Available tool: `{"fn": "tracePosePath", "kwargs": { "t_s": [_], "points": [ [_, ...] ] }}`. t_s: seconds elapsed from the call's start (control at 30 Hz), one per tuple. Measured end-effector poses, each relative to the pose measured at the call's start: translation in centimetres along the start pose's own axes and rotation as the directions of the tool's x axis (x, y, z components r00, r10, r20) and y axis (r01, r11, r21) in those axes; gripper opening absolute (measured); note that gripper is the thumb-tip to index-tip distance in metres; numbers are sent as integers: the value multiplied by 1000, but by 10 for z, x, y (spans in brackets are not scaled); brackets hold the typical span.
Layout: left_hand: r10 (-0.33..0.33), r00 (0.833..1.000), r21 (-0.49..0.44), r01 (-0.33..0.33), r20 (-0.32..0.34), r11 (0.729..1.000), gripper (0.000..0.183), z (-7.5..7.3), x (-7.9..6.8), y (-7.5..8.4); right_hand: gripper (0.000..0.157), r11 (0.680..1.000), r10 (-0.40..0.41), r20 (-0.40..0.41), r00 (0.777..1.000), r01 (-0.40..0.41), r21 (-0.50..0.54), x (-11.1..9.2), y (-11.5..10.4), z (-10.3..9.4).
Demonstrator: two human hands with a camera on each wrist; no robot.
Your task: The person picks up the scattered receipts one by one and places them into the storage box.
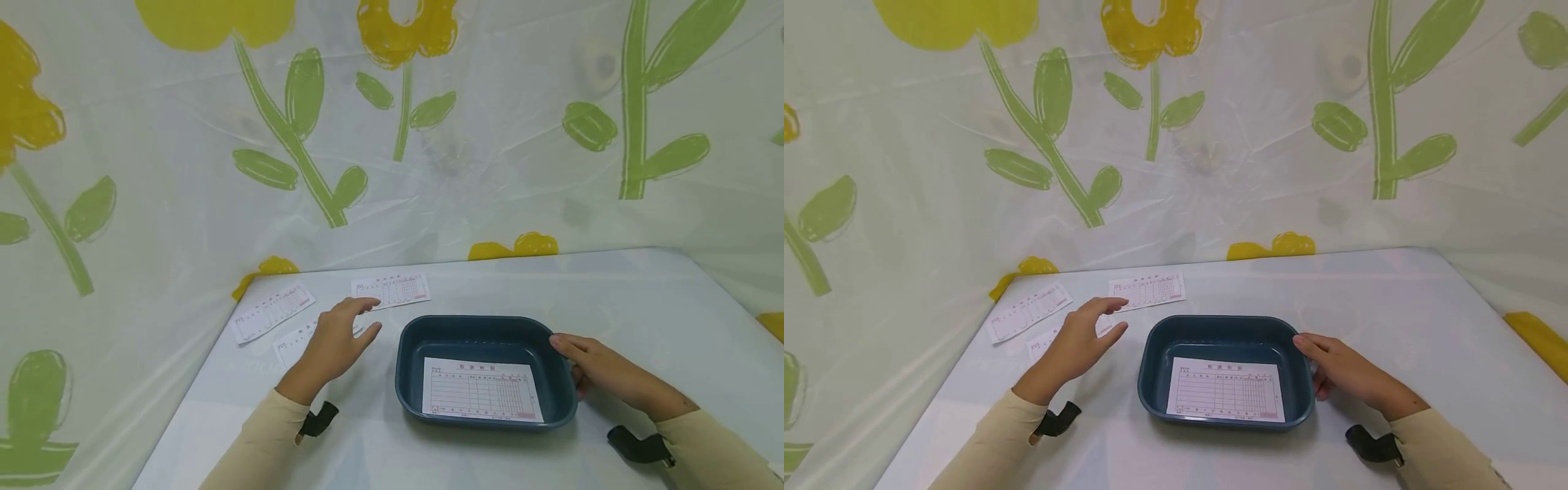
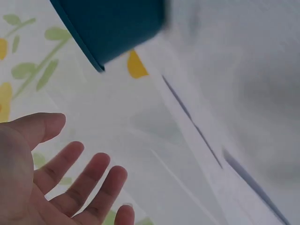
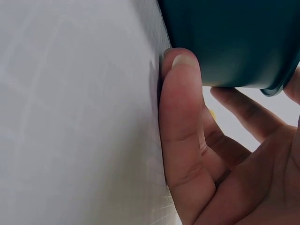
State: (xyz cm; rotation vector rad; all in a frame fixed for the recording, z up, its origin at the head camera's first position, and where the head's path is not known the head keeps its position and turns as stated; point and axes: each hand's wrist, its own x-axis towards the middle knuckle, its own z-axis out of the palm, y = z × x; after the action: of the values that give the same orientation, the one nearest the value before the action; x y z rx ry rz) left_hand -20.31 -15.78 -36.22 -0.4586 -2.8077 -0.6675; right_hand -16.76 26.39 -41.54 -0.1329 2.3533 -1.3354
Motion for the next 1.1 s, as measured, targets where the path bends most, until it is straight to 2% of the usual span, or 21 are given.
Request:
{"fn": "tracePosePath", "kwargs": {
  "t_s": [0.3, 0.53, 0.83, 1.1],
  "points": [
    [-37, 999, 41, 37, -12, 998, 43, -9, -12, -33, 74, 1000, 18, 1, 1000, -18, 4, 0, -1, 0],
    [-119, 993, 78, 117, 13, 990, 45, -15, -21, -58, 74, 1000, 24, -2, 1000, -24, -9, 0, -3, 1],
    [-252, 965, 85, 246, 73, 966, 49, -24, -25, -86, 74, 1000, 18, -2, 1000, -18, -5, 0, -3, 0],
    [-358, 921, 57, 354, 150, 934, 55, -26, -28, -112, 73, 1000, 2, 1, 1000, -2, 2, 0, -2, 2]
  ]
}}
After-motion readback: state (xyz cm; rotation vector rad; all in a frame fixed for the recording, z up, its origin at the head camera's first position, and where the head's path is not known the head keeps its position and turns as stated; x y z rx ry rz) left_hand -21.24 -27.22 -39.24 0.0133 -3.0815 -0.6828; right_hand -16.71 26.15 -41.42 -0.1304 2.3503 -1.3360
